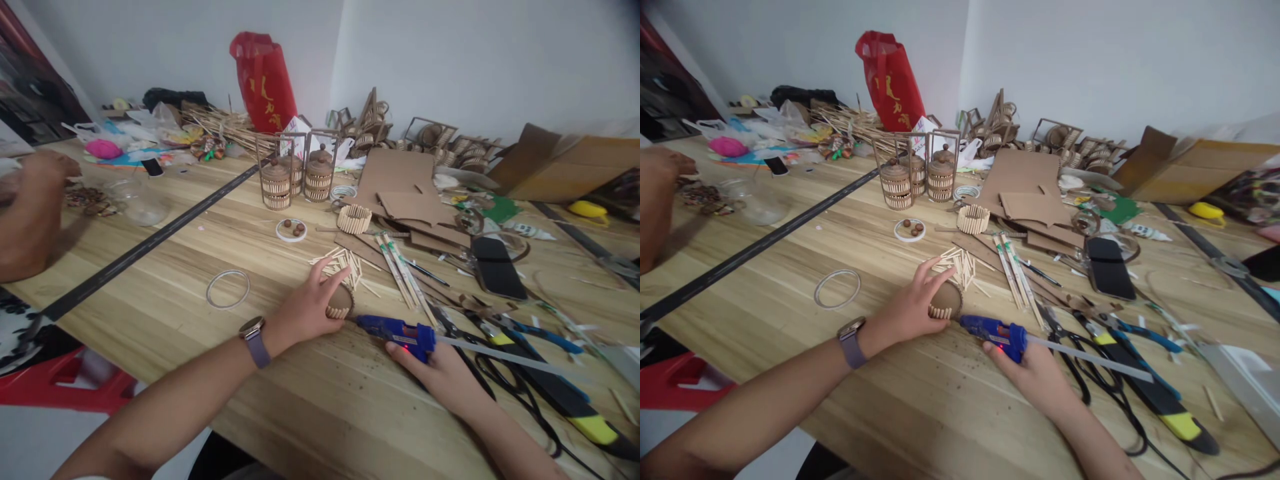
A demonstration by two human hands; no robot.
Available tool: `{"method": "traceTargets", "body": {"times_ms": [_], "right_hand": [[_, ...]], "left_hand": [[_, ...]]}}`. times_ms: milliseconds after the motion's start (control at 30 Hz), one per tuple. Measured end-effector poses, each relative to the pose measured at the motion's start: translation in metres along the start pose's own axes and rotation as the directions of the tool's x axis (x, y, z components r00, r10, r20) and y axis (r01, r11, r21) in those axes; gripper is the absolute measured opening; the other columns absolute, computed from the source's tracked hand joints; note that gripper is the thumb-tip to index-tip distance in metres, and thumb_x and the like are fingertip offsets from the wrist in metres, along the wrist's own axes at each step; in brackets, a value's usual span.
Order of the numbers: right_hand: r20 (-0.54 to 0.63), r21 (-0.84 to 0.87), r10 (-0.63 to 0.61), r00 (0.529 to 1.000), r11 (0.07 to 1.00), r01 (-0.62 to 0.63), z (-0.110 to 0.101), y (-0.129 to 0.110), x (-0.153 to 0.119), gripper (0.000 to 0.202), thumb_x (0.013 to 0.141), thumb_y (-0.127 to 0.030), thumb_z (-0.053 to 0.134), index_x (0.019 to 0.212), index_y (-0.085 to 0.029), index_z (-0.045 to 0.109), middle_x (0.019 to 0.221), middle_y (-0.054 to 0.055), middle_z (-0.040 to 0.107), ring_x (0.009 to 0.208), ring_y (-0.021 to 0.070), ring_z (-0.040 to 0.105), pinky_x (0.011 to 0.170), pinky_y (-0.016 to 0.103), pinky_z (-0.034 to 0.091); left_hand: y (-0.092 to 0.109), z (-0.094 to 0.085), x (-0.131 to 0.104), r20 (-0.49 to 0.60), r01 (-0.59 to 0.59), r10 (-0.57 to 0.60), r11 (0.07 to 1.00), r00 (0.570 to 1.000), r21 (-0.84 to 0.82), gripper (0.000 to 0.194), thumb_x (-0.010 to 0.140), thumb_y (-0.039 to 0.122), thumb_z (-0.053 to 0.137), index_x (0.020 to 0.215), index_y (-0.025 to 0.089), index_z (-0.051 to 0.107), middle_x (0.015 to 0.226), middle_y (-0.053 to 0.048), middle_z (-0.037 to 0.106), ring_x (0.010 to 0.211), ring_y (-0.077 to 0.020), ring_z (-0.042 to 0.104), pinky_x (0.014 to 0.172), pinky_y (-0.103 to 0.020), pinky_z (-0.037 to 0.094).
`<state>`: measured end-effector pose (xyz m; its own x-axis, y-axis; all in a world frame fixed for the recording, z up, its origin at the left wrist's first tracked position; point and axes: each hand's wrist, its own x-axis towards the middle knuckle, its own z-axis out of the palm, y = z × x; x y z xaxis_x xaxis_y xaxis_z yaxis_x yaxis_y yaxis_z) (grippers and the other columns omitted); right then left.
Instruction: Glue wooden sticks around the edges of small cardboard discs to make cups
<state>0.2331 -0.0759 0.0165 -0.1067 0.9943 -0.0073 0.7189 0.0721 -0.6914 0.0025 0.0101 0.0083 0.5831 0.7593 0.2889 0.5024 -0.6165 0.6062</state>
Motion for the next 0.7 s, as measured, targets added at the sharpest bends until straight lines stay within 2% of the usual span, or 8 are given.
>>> {"method": "traceTargets", "body": {"times_ms": [233,700], "right_hand": [[0.008,-0.004,0.033,0.999,0.999,-0.033,0.0006,-0.0012,-0.0014,0.041,0.08,-0.052,0.053,0.088,-0.018,0.075,0.089,0.009,0.078,0.081,0.0284,0.071,0.077,0.039,0.057],[0.016,-0.027,0.024,1.0,0.999,-0.023,0.001,-0.0036,-0.0014,0.044,0.08,-0.052,0.051,0.087,-0.017,0.076,0.089,0.01,0.078,0.081,0.0298,0.071,0.078,0.042,0.057]], "left_hand": [[0.0029,-0.002,0.0003,0.016,0.019,-0.019,1.0,1.0,0.001,0.09,0.066,0.016,0.076,0.142,0.026,0.03,0.153,-0.015,0.015,0.119,-0.0299,0.053,0.094,-0.042,0.051],[0.0029,-0.0016,0.0001,0.011,0.009,-0.009,1.0,1.0,0.015,0.089,0.066,0.014,0.074,0.142,0.024,0.029,0.153,-0.015,0.016,0.121,-0.0303,0.052,0.095,-0.042,0.05]]}}
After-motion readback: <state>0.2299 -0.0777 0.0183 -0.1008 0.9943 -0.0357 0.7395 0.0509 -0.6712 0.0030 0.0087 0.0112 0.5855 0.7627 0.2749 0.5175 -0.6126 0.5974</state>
